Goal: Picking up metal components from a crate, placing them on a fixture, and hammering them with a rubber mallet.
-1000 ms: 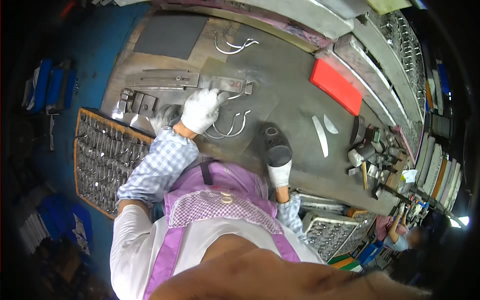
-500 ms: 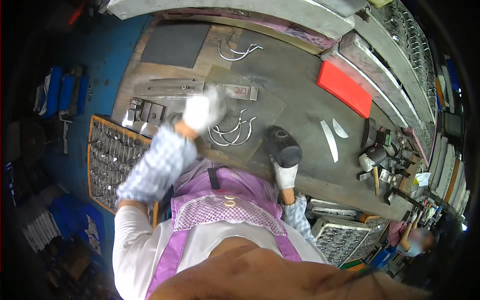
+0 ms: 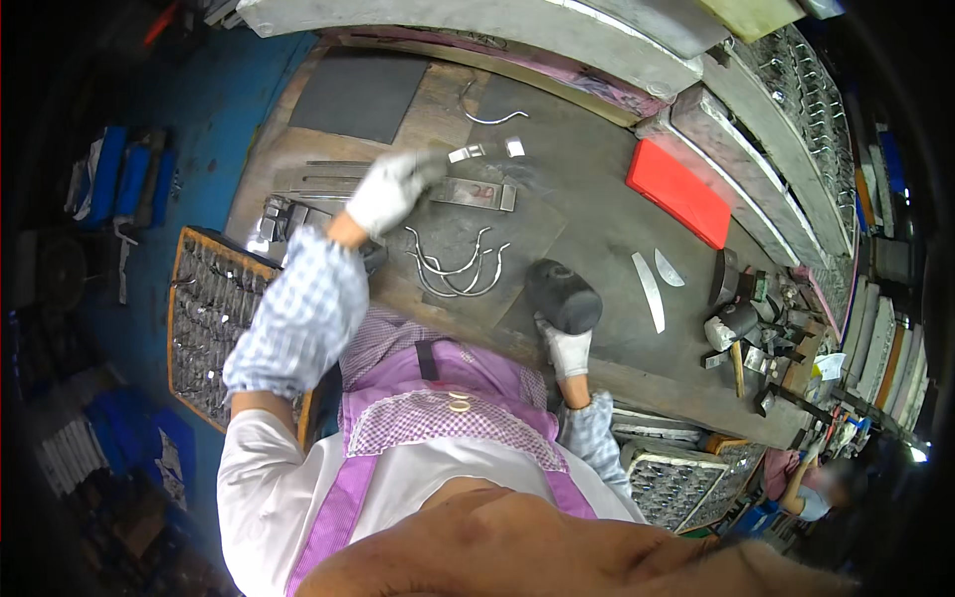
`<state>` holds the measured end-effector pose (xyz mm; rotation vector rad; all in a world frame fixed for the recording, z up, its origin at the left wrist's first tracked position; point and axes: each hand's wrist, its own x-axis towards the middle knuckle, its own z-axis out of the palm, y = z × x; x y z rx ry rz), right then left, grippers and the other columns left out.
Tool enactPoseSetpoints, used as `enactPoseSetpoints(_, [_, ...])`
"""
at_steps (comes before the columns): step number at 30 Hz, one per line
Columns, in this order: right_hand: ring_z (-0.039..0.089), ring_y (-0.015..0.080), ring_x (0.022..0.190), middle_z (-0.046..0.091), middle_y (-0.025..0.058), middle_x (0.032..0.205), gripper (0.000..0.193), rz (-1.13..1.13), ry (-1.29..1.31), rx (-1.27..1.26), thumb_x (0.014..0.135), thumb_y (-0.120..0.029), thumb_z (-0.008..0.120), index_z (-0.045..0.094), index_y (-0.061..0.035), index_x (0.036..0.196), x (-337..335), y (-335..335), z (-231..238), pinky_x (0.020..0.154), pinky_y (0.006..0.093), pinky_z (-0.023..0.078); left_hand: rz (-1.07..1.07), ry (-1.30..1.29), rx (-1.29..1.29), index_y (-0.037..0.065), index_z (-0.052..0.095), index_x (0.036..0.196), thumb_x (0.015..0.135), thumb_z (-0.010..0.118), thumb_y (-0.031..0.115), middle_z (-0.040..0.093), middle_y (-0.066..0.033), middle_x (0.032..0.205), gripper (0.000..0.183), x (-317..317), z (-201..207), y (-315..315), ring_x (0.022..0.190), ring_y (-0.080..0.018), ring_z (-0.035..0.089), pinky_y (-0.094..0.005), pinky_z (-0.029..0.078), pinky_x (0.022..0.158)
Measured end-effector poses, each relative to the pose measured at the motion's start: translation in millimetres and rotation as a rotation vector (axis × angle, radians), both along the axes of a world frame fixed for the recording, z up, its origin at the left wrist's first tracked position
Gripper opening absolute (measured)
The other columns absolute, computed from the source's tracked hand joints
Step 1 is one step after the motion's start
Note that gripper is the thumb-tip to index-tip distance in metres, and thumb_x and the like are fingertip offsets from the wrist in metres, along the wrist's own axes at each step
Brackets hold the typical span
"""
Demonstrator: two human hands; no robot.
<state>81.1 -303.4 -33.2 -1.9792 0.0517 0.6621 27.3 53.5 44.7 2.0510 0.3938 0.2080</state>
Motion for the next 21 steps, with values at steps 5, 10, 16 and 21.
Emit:
enactPoseSetpoints(5, [0.065,0.0219,0.093,0.067,0.009,0.108,0.04,0.304,0.023,0.197,0.084,-0.005,0.069,0.058,0.0039,0.121,10,27,77,0.08,0.0309,0.053,0.033,0.0,-0.199,0.003,0.063,0.11,0.099,0.051,0.009,0.068,-0.0063,0.088,0.018,-44,-49,-23,0.08,-0.0158,0.066,-0.0294,0.053,0.073])
enactPoseSetpoints(10, [0.067,0.0266,0.096,0.069,0.0126,0.106,0.035,0.413,-0.106,0.129,0.082,-0.018,0.069,0.063,0.0012,0.11,1,65,84,0.084,0.0347,0.053,0.062,-0.179,-0.021,0.003,0.066,0.1,0.089,0.058,0.005,0.069,-0.0122,0.091,0.014,-57,-63,-15,0.081,-0.0221,0.068,-0.032,0.053,0.074])
enactPoseSetpoints(16, [0.062,0.0266,0.106,0.064,0.0173,0.116,0.039,0.533,-0.292,-0.012,0.079,-0.014,0.071,0.059,-0.0007,0.114,-19,33,26,0.093,0.0372,0.047,0.209,-0.287,0.348,0.004,0.067,0.103,0.078,0.059,-0.008,0.068,-0.0154,0.094,0.029,-46,-38,-24,0.085,-0.0293,0.069,-0.0344,0.054,0.075])
enactPoseSetpoints(21, [0.06,0.0186,0.108,0.063,0.0112,0.118,0.043,0.102,-0.296,0.122,0.082,-0.009,0.073,0.057,-0.0014,0.121,-8,10,-2,0.093,0.0323,0.048,0.154,-0.282,0.364,0.013,0.066,0.107,0.075,0.057,-0.005,0.066,-0.0166,0.108,0.038,-18,-43,-37,0.096,-0.0356,0.065,-0.0399,0.055,0.082])
